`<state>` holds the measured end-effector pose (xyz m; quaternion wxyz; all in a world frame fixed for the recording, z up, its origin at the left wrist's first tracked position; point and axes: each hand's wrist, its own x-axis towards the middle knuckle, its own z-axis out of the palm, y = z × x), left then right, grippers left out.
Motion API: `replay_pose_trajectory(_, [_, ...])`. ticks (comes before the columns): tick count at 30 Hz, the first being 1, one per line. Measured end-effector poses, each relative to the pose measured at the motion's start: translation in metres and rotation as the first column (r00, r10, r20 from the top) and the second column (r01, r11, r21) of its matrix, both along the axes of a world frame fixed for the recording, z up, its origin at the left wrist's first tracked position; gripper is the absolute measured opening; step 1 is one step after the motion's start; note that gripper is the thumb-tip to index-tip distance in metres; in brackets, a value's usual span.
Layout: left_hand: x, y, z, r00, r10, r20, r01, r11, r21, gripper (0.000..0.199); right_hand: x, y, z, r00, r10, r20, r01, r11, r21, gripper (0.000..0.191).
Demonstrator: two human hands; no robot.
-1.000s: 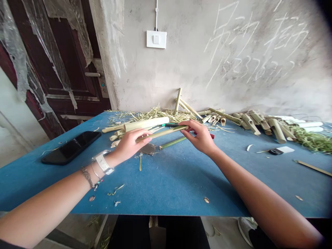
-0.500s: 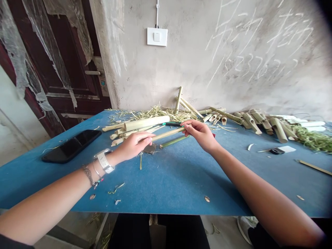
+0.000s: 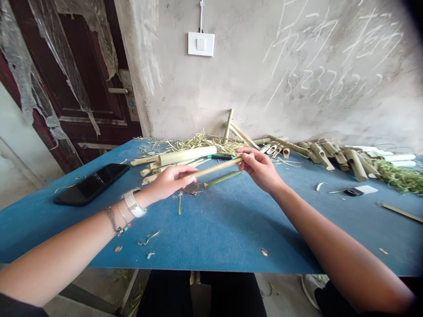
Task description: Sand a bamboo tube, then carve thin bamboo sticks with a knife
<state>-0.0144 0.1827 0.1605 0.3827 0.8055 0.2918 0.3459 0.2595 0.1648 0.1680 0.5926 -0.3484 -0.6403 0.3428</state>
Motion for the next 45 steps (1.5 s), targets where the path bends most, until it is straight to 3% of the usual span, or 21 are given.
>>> replay_pose_trajectory(7, [-0.005, 0.016, -0.004, 0.922, 0.095, 0.375, -0.04, 0.988, -0.152, 0.024, -0.007, -0.008, 0.005, 0.978, 0.079, 0.194, -0.087, 0.995, 0.037, 0.025])
replay_pose_trajectory(11, [-0.005, 0.018, -0.003, 0.884, 0.096, 0.458, 0.008, 0.975, -0.22, 0.021, -0.016, -0.01, -0.002, 0.861, 0.082, 0.501, -0.12, 0.992, 0.045, 0.025])
replay_pose_trajectory(15, [0.0, 0.012, -0.005, 0.904, 0.055, 0.424, 0.05, 0.971, -0.233, 0.02, -0.036, -0.019, -0.012, 0.733, 0.049, 0.679, -0.165, 0.98, 0.108, 0.031])
replay_pose_trajectory(20, [0.01, 0.001, -0.009, 0.979, -0.049, 0.199, 0.103, 0.958, -0.269, 0.027, -0.058, -0.038, -0.013, 0.58, 0.022, 0.814, -0.238, 0.96, 0.144, 0.022])
replay_pose_trajectory(24, [0.012, -0.002, -0.009, 0.97, -0.011, 0.241, 0.091, 0.942, -0.323, 0.03, -0.056, -0.038, -0.009, 0.578, 0.001, 0.816, -0.242, 0.955, 0.169, 0.029])
replay_pose_trajectory(27, [0.008, 0.002, -0.008, 0.936, 0.023, 0.351, 0.119, 0.918, -0.378, 0.028, -0.044, -0.026, -0.009, 0.589, -0.064, 0.806, -0.17, 0.965, 0.201, 0.024])
replay_pose_trajectory(32, [0.003, 0.007, -0.004, 0.886, 0.129, 0.445, 0.101, 0.883, -0.458, 0.016, -0.008, 0.002, -0.013, 0.491, -0.272, 0.827, 0.071, 0.959, 0.274, 0.015])
replay_pose_trajectory(36, [0.005, 0.001, -0.002, 0.919, 0.125, 0.374, 0.075, 0.875, -0.478, 0.017, 0.033, 0.021, -0.019, 0.266, -0.486, 0.832, 0.393, 0.843, 0.367, 0.029])
replay_pose_trajectory(39, [0.008, -0.005, -0.002, 0.955, 0.013, 0.296, 0.118, 0.9, -0.419, 0.027, 0.06, 0.029, -0.029, 0.117, -0.474, 0.873, 0.542, 0.767, 0.344, 0.044])
replay_pose_trajectory(42, [0.01, -0.008, -0.005, 0.974, -0.035, 0.222, 0.118, 0.92, -0.373, 0.03, 0.074, 0.032, -0.039, 0.063, -0.393, 0.917, 0.6, 0.749, 0.28, 0.044])
replay_pose_trajectory(45, [0.011, -0.008, -0.007, 0.982, -0.001, 0.191, 0.068, 0.935, -0.347, 0.025, 0.079, 0.035, -0.041, 0.012, -0.334, 0.943, 0.622, 0.741, 0.254, 0.042])
